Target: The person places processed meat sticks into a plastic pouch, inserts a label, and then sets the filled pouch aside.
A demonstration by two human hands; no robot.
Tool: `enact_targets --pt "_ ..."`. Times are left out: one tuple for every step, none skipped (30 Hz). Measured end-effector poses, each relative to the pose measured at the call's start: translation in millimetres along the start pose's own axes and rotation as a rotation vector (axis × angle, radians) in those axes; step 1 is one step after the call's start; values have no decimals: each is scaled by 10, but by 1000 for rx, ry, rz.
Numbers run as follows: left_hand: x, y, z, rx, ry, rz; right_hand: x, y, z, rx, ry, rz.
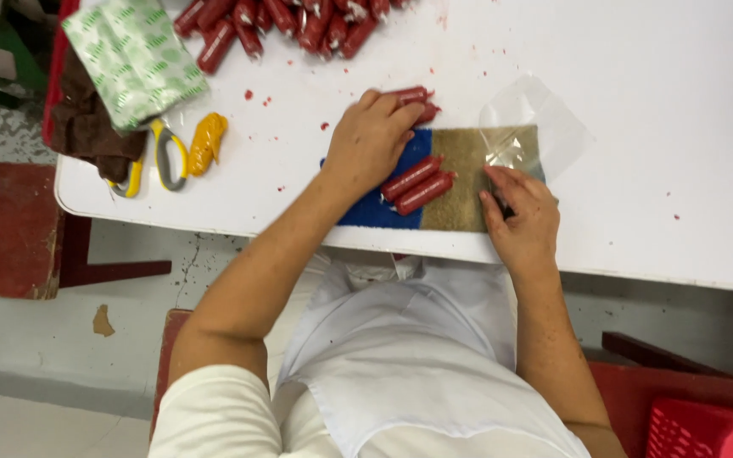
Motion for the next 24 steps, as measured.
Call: enact_targets --pt "69 -96 -27 48 5 -126 -6 9 -2 -2 19 9" --pt "49 -133 -77 46 1 -126 -2 12 -21 -5 16 12" --pt "35 -167 -145 -23 49 -124 7 17 -35 18 0 8" --pt "13 -213 -205 -95 97 -125 3 28 -45 39 -20 2" --pt "-69 -176 -150 -99 94 -129 -11 43 -28 36 -26 2" --pt "-162 -93 -155 -195 206 -36 -18 35 -20 33 -28 -11" --pt "-263 -11 -166 -290 317 57 -24 24 -15 29 -30 -24" --pt "-359 24 -5 -288 321 54 -35 19 -3 33 -31 -27" --pt "-456 84 159 -333 310 109 -44 13 4 21 -34 -36" --pt "-530 152 309 -374 294 170 -26 0 11 9 -32 -40" --pt "-570 119 371 -368 293 171 -27 2 17 14 -29 -38" --pt "-594 112 494 -272 134 192 -27 4 14 -1 -12 -36" --pt "-627 99 622 -175 -24 212 -28 11 10 -16 5 -34" --pt "-641 41 610 -172 -31 214 -23 22 -15 -15 6 -27" --pt "-656 -15 611 -105 -69 223 -18 31 -34 -10 -5 -24" --pt "-675 -83 621 -40 -104 232 -22 48 -46 -8 -17 -23" --pt "-635 -19 647 -40 -109 235 -19 55 -73 -10 -16 -18" --pt "-584 31 666 -83 -87 227 -6 68 -89 -10 -13 -17" --pt "-534 84 684 -125 -64 219 7 82 -108 -10 -10 -16" --pt "-456 158 613 -120 -67 227 3 78 -93 -9 -1 -11" --pt "-380 239 541 -189 -70 235 -2 74 -78 -10 2 -15" --pt "-299 333 457 -253 -77 242 7 54 -69 -8 7 -14" --pt "-184 364 312 -243 -82 250 37 64 -97 -3 17 -6" --pt "-83 387 167 -179 -39 262 40 80 -110 10 -10 -23"
Point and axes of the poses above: each hand's wrist, its own x-axis towards the middle knuckle, its own y-axis out of the back of the hand, z = x × y, the point moved 4 cm from there along x, towards the middle knuckle, and after that the axes turned 11 degrees about -x, right-handed, at the moved point
